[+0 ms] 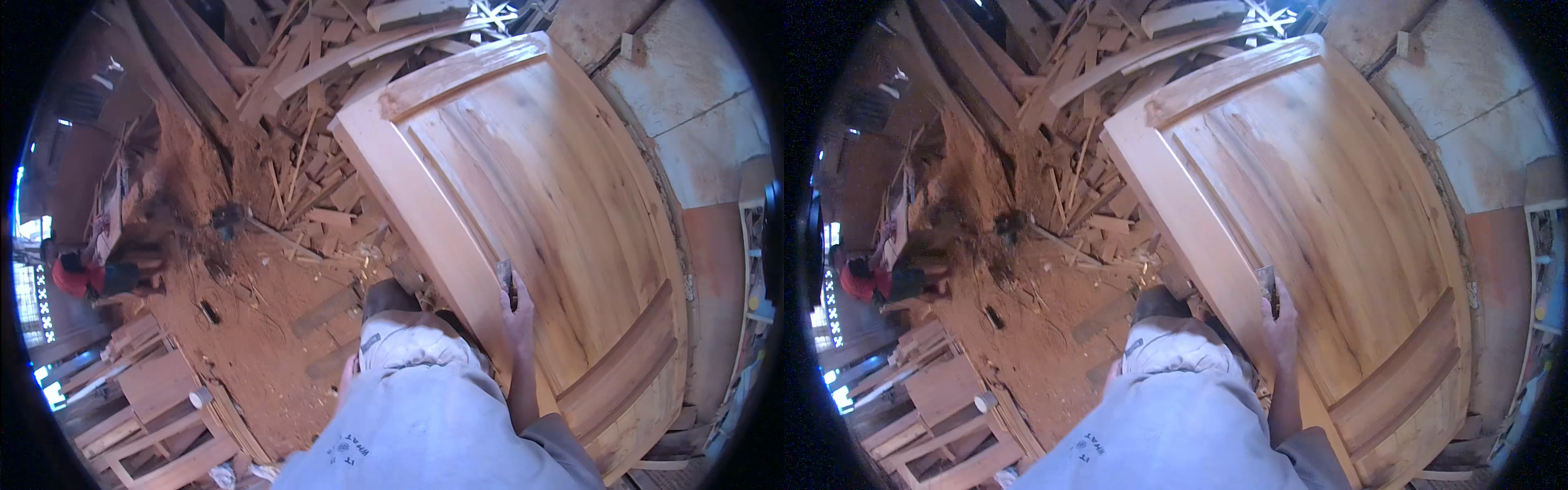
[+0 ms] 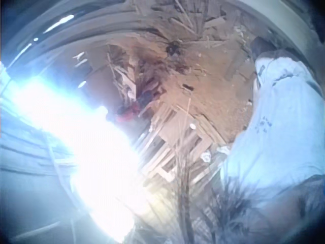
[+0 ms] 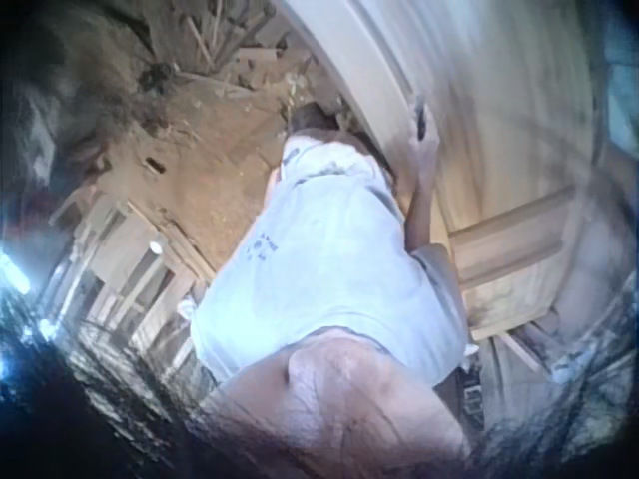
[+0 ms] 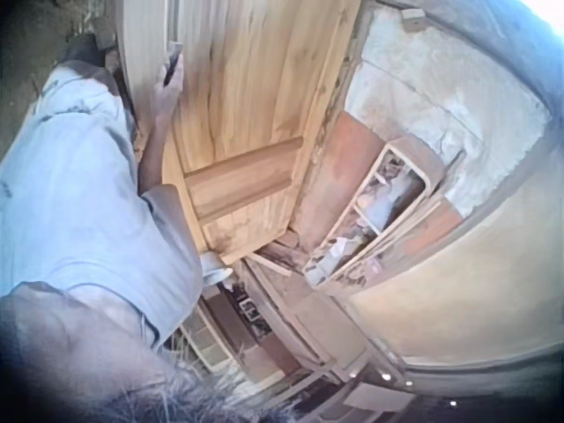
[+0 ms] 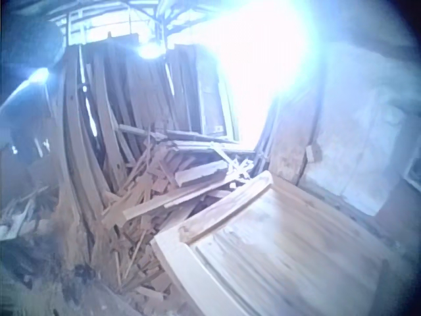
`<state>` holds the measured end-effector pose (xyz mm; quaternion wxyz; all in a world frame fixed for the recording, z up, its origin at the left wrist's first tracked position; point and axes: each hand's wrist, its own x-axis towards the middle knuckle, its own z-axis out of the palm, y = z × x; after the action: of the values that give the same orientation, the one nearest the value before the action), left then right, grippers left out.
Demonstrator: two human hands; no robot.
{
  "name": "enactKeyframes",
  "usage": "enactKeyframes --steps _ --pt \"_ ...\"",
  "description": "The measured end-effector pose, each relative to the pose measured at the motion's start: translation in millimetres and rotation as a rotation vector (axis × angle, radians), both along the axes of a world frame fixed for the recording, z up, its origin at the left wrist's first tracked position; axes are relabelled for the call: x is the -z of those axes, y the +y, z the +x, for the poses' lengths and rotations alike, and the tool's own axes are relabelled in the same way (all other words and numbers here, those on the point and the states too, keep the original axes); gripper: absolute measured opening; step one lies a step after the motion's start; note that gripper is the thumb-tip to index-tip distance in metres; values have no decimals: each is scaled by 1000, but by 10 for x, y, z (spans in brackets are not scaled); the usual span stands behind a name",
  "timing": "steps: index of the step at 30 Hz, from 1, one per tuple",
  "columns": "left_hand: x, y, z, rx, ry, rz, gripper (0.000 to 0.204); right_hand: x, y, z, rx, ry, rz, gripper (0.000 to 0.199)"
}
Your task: The person sands the surface and recessed panels of a wooden door using a small piece of sandpaper held by hand.
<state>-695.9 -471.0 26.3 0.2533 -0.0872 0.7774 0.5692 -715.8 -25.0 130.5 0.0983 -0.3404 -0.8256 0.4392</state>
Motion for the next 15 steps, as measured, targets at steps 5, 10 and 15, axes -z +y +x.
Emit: enactKeyframes --steps 5,10,15 --pt "-149 512 -596 -152 -153 -236 39 22 74 -285 134 96 -275 49" --pt "-1259 1429 -1805 277 169 35 52 40 -395 -1102 179 178 -287 48" --pt "-1240 2306 -2699 548 285 177 64 -205 -853 -2255 167 94 -430 40"
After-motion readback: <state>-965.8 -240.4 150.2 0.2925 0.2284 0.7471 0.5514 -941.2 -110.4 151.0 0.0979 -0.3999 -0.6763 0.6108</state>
